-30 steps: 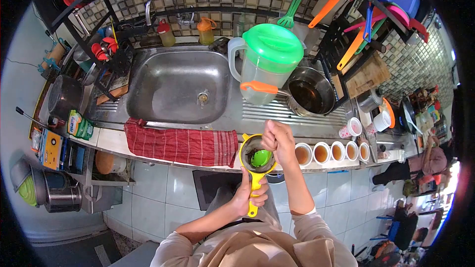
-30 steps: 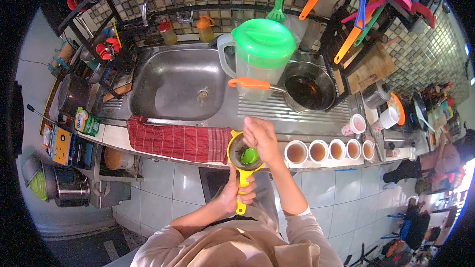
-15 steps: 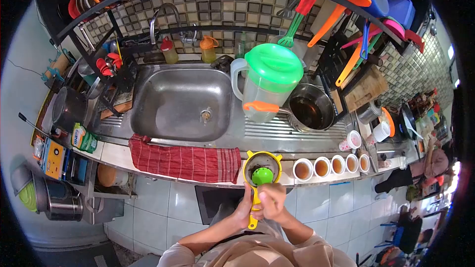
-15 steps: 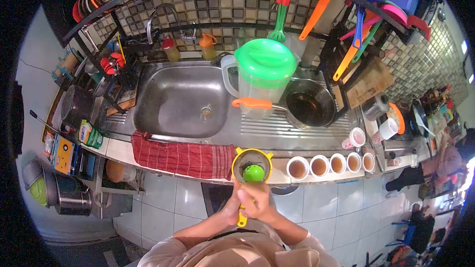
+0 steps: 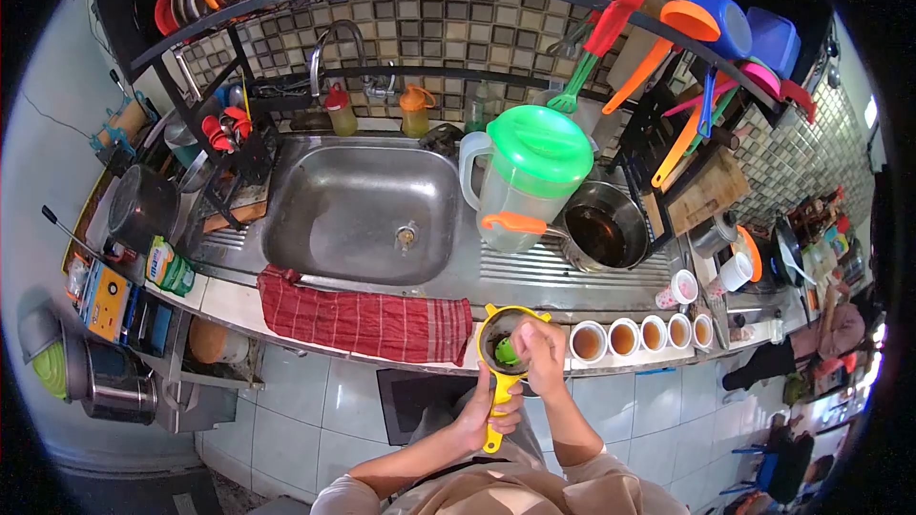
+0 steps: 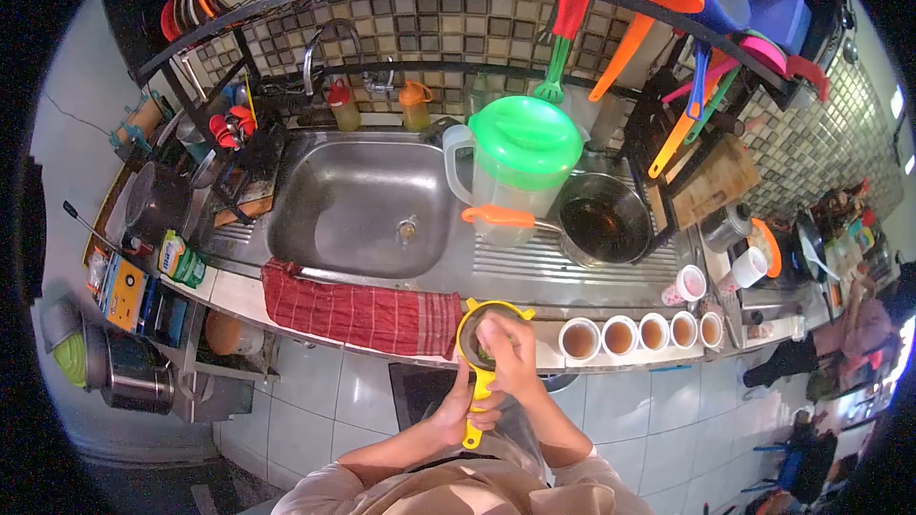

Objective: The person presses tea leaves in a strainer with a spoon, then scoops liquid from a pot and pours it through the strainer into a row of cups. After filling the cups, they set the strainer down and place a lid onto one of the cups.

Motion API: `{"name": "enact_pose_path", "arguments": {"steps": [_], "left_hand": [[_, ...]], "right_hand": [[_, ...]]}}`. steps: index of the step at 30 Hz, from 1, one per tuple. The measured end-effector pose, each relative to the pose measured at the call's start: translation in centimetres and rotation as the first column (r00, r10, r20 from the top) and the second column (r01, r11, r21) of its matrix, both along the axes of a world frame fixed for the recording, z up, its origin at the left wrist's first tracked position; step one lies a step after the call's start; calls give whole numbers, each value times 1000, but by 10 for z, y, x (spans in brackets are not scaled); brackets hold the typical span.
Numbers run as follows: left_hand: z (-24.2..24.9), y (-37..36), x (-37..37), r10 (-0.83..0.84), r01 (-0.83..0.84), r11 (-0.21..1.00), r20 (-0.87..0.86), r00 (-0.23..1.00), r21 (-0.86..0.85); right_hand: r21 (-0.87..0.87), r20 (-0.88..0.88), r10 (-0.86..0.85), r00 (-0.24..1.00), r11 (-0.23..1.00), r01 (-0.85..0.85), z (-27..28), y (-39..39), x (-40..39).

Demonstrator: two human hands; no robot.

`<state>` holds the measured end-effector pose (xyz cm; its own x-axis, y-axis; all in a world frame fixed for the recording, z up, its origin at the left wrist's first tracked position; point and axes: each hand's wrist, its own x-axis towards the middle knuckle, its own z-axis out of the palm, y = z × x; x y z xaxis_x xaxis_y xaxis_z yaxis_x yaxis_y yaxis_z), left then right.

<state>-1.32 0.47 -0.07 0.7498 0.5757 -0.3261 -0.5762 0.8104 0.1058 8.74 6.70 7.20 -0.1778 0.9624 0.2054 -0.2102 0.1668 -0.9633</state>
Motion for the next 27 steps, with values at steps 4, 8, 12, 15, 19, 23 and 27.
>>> {"name": "enact_pose_path", "arguments": {"steps": [4, 8, 12, 15, 19, 23, 27], "left_hand": [[-4, 0, 1, 0, 0, 1000, 59, 998, -11], [-6, -1, 2, 6, -5, 1000, 79, 997, -14], [-9, 0, 2, -5, 5, 1000, 128, 992, -2], [-9, 3, 4, -23, 22, 1000, 167, 986, 4], [-8, 4, 4, -21, 22, 1000, 168, 986, -5], [-6, 1, 2, -8, 12, 999, 121, 993, -35], [-6, -2, 1, 2, -1, 999, 8, 1000, -32]], "right_hand": [[49, 28, -85, 996, 995, 84, 0, 4, 1], [71, -4, -91, 996, 993, 91, -3, 10, 5], [-31, -95, -94, 991, 995, 91, -1, 17, 14], [-36, -165, -120, 979, 993, 116, -3, 17, 19], [2, -178, -141, 974, 990, 144, -8, 6, 18], [108, -55, -137, 989, 984, 142, -14, -6, 10], [142, 151, -61, 987, 989, 39, -3, -16, 0]]}}
